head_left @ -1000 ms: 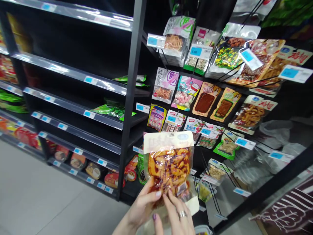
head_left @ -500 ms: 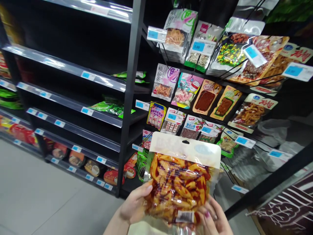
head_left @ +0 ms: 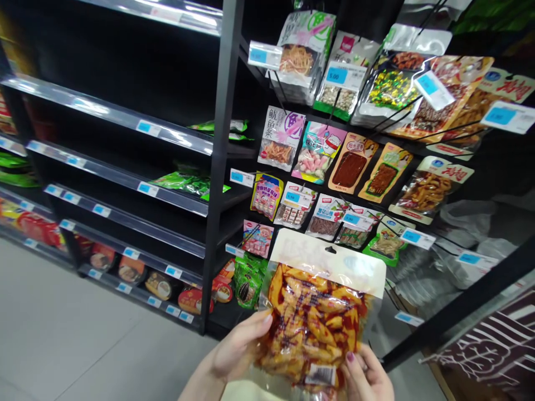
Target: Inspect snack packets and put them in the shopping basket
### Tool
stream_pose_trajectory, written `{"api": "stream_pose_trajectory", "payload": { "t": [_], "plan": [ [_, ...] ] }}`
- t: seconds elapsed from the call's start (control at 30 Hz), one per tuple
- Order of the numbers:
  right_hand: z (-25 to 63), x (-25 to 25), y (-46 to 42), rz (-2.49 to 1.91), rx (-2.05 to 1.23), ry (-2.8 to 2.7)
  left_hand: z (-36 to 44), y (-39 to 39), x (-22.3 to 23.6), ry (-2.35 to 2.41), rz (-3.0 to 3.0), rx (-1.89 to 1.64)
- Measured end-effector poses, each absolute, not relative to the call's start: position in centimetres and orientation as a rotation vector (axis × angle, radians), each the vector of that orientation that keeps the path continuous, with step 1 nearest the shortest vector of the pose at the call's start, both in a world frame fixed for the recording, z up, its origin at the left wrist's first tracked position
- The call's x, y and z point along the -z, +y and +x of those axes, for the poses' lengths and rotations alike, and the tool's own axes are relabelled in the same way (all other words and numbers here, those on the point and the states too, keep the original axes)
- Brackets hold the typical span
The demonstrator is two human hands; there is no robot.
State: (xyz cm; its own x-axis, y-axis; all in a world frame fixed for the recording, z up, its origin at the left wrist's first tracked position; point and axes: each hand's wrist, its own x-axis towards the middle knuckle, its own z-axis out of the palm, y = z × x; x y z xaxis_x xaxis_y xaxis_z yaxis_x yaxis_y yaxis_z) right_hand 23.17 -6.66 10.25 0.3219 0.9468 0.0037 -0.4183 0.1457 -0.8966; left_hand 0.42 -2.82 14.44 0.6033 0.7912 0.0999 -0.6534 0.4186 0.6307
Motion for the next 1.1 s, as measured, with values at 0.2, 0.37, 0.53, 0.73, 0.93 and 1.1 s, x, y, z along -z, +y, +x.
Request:
{"api": "stream_pose_trajectory", "payload": {
  "t": [0.2, 0.37, 0.53, 0.73, 0.93, 1.1],
  "plan": [
    [22.3, -9.5, -5.9, -0.949, -0.995, -0.675, 0.4, -2.9, -14.6, 0.69, 0.868, -1.132],
    [21.5, -8.9, -5.2, -0.938, -0.968, -0.637, 1.0, -2.9, -15.9, 0.714, 1.189, -1.179],
    [21.8, -8.1, -4.9, -0.915, -0.972, -0.626, 1.4, -3.7, -16.3, 0.928, 1.309, -1.14],
    [21.6, -8.2, -5.0, -0.893, -0.938, -0.649, 1.3, -4.9, -16.7, 1.144, 1.537, -1.148],
    [21.4, -8.3, -5.1, -0.879, -0.963, -0.64, 1.8, -5.9, -17.6, 1.23, 1.599, -1.249],
    [21.7, -8.1, -5.0, -0.868, -0.978, -0.636, 2.2, -6.1, -17.7, 1.227, 1.647, -1.261]
  ]
}}
